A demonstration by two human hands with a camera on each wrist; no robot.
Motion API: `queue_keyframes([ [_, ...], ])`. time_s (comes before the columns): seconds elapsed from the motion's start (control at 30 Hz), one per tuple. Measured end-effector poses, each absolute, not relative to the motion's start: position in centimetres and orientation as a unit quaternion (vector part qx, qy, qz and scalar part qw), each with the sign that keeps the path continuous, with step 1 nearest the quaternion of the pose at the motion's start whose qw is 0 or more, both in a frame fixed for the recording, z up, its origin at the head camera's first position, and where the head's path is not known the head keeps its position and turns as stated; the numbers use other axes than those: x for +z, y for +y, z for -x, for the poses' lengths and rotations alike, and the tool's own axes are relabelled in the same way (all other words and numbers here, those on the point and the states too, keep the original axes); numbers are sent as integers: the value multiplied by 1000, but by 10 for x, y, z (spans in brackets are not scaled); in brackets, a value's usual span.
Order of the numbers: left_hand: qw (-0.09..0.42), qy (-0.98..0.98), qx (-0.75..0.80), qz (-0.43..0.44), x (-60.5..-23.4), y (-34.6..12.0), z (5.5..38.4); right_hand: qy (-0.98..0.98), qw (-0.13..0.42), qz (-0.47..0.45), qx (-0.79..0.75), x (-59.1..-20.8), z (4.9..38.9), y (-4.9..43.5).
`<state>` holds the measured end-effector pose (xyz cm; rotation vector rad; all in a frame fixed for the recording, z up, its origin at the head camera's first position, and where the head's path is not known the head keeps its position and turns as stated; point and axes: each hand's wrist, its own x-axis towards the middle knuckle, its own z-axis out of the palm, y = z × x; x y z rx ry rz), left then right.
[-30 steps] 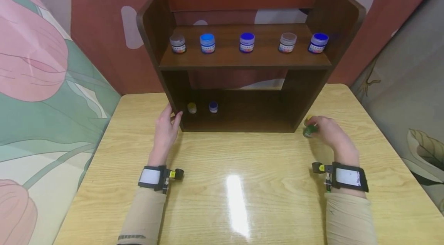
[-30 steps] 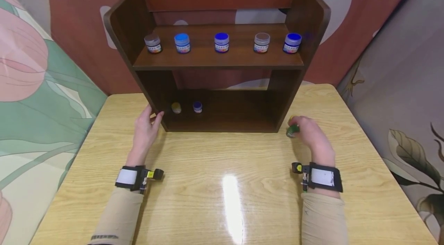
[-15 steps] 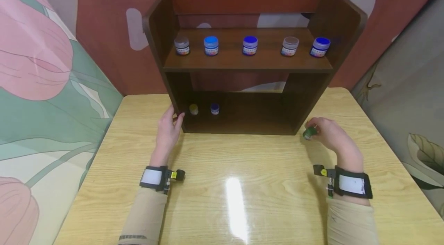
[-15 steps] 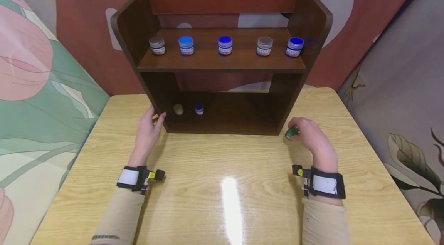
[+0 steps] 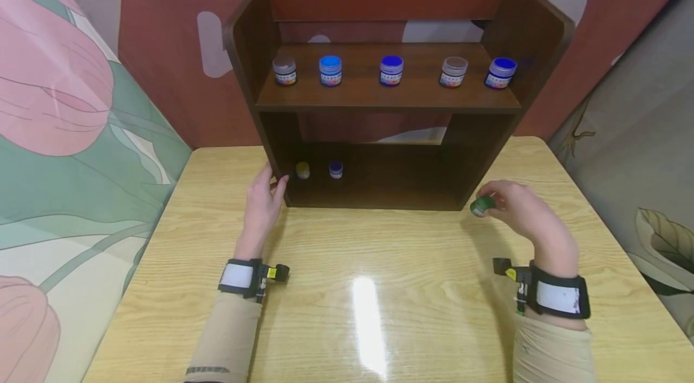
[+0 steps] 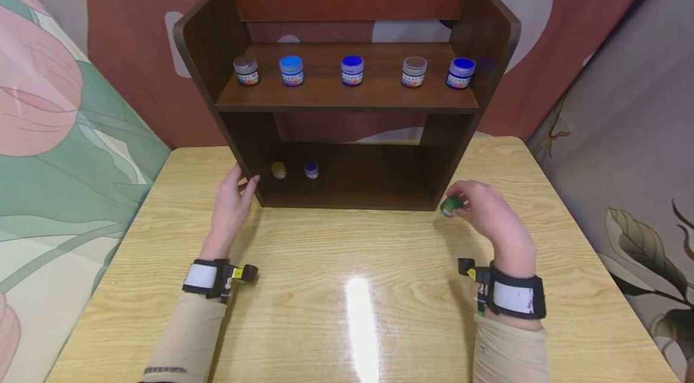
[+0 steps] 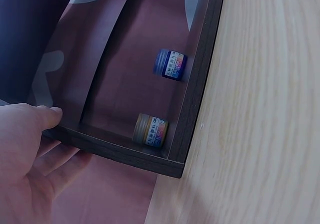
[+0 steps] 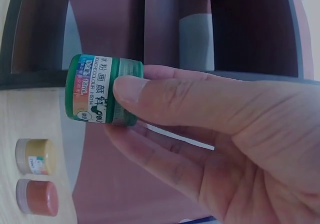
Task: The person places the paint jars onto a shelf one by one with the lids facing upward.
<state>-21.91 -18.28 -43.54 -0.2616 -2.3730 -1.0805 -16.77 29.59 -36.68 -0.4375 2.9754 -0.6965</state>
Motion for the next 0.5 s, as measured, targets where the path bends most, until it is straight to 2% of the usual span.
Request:
queue_keyframes([
  [0.5, 254, -877, -398, 96, -436, -183, 219, 953, -25, 198, -227, -366, 169, 270],
])
